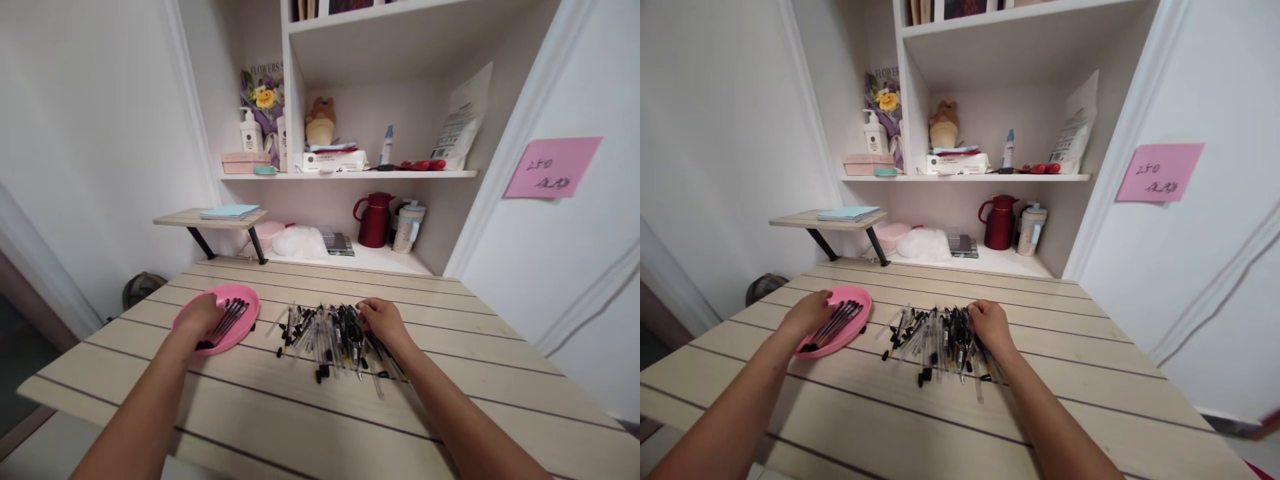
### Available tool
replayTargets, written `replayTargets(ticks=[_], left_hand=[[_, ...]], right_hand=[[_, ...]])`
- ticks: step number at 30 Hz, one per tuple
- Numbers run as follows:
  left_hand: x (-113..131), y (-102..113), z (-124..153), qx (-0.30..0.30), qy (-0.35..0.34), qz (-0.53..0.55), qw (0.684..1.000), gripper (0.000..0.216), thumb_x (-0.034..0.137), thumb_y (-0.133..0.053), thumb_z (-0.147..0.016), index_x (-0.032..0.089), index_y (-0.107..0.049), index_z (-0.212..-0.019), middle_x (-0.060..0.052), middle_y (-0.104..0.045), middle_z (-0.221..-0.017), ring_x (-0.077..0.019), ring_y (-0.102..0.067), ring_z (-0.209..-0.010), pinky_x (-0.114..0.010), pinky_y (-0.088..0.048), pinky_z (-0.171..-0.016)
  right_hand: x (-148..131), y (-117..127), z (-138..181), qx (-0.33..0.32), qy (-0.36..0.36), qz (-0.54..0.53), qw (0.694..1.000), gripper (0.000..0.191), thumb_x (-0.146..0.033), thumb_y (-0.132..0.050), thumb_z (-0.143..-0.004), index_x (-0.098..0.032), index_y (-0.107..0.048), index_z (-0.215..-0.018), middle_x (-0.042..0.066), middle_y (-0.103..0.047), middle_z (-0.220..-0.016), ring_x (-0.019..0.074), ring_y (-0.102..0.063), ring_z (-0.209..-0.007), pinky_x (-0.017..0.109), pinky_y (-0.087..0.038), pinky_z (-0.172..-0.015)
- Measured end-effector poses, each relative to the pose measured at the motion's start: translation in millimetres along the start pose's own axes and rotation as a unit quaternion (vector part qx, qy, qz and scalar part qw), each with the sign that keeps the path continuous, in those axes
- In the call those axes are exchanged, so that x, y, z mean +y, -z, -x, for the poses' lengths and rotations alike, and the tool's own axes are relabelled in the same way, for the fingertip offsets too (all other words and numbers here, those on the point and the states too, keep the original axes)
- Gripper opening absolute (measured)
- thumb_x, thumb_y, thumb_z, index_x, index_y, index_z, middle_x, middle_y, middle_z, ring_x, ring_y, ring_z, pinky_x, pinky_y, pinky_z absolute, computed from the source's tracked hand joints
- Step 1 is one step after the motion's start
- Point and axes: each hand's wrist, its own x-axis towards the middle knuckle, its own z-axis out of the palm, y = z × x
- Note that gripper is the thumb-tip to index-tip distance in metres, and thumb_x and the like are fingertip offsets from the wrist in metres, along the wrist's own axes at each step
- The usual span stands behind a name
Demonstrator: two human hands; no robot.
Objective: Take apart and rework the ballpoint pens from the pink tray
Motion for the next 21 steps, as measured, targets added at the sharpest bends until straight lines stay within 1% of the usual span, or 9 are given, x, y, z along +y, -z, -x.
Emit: replayTargets(ticks=[3,5,9,12,15,16,17,19,21], left_hand=[[-19,1,-8,-0.064,0.044,-0.046,0.996,0.018,0.026,-0.058,-0.059,0.012,-0.064,-0.069,-0.014,-0.066,-0.067,-0.0273,-0.061,-0.072,-0.030,-0.041,-0.062],[-23,-5,-9,-0.085,0.053,-0.060,0.993,0.012,0.026,-0.058,-0.058,0.015,-0.062,-0.060,-0.010,-0.065,-0.057,-0.0242,-0.061,-0.065,-0.028,-0.040,-0.059],[-26,-8,-10,-0.091,0.051,-0.072,0.992,0.012,0.025,-0.055,-0.059,0.015,-0.059,-0.053,-0.012,-0.064,-0.057,-0.0238,-0.060,-0.060,-0.028,-0.038,-0.055],[-20,0,-8,-0.051,0.034,-0.076,0.995,0.015,0.027,-0.051,-0.064,0.014,-0.058,-0.060,-0.016,-0.065,-0.071,-0.0273,-0.060,-0.068,-0.030,-0.037,-0.055],[8,2,8,0.015,-0.010,-0.025,1.000,0.019,0.032,-0.045,-0.070,0.016,-0.055,-0.074,-0.011,-0.064,-0.080,-0.0228,-0.059,-0.072,-0.028,-0.038,-0.056],[23,-3,18,0.034,-0.045,0.054,0.997,0.017,0.032,-0.046,-0.070,0.017,-0.054,-0.075,-0.008,-0.063,-0.075,-0.0195,-0.059,-0.066,-0.026,-0.038,-0.054],[41,-9,29,0.021,-0.079,0.159,0.984,0.016,0.032,-0.047,-0.070,0.018,-0.052,-0.077,-0.004,-0.062,-0.071,-0.0159,-0.057,-0.059,-0.024,-0.038,-0.052],[78,-27,55,-0.048,-0.107,0.313,0.942,0.016,0.033,-0.050,-0.069,0.019,-0.048,-0.075,0.001,-0.057,-0.063,-0.0114,-0.052,-0.045,-0.021,-0.035,-0.044],[109,-46,79,-0.057,-0.163,0.334,0.927,0.012,0.029,-0.052,-0.069,0.019,-0.046,-0.070,0.003,-0.052,-0.058,-0.0102,-0.049,-0.045,-0.020,-0.034,-0.044]], right_hand=[[-2,-4,2,-0.017,0.004,-0.008,1.000,0.023,-0.034,-0.047,-0.068,-0.016,-0.059,-0.060,0.001,-0.059,-0.049,0.0117,-0.050,-0.038,0.022,-0.036,-0.041],[-3,-6,3,-0.026,0.004,-0.018,0.999,0.022,-0.034,-0.047,-0.067,-0.017,-0.058,-0.059,0.001,-0.058,-0.048,0.0113,-0.049,-0.038,0.022,-0.036,-0.041],[-3,-6,4,-0.027,0.001,-0.039,0.999,0.021,-0.034,-0.048,-0.067,-0.016,-0.057,-0.058,0.000,-0.056,-0.047,0.0107,-0.048,-0.037,0.022,-0.036,-0.041],[-6,-4,5,-0.018,0.002,-0.051,0.999,0.021,-0.034,-0.050,-0.066,-0.016,-0.058,-0.057,0.000,-0.056,-0.046,0.0104,-0.047,-0.037,0.022,-0.035,-0.041],[-18,-5,11,-0.010,-0.003,-0.096,0.995,0.025,-0.037,-0.050,-0.067,-0.015,-0.059,-0.060,0.001,-0.055,-0.047,0.0099,-0.046,-0.037,0.022,-0.033,-0.039],[-24,-6,15,-0.017,-0.006,-0.125,0.992,0.027,-0.039,-0.050,-0.068,-0.014,-0.060,-0.063,0.001,-0.056,-0.049,0.0097,-0.046,-0.038,0.021,-0.033,-0.039],[-32,-7,20,-0.030,-0.009,-0.160,0.987,0.029,-0.042,-0.050,-0.069,-0.014,-0.060,-0.067,0.002,-0.057,-0.052,0.0095,-0.047,-0.039,0.021,-0.032,-0.039],[-46,-11,30,-0.081,-0.005,-0.244,0.966,0.033,-0.045,-0.051,-0.069,-0.014,-0.060,-0.075,0.002,-0.059,-0.060,0.0089,-0.049,-0.044,0.020,-0.031,-0.040],[-56,-16,38,-0.116,0.001,-0.320,0.940,0.034,-0.046,-0.056,-0.067,-0.016,-0.058,-0.082,0.001,-0.059,-0.065,0.0081,-0.050,-0.047,0.019,-0.030,-0.041]])
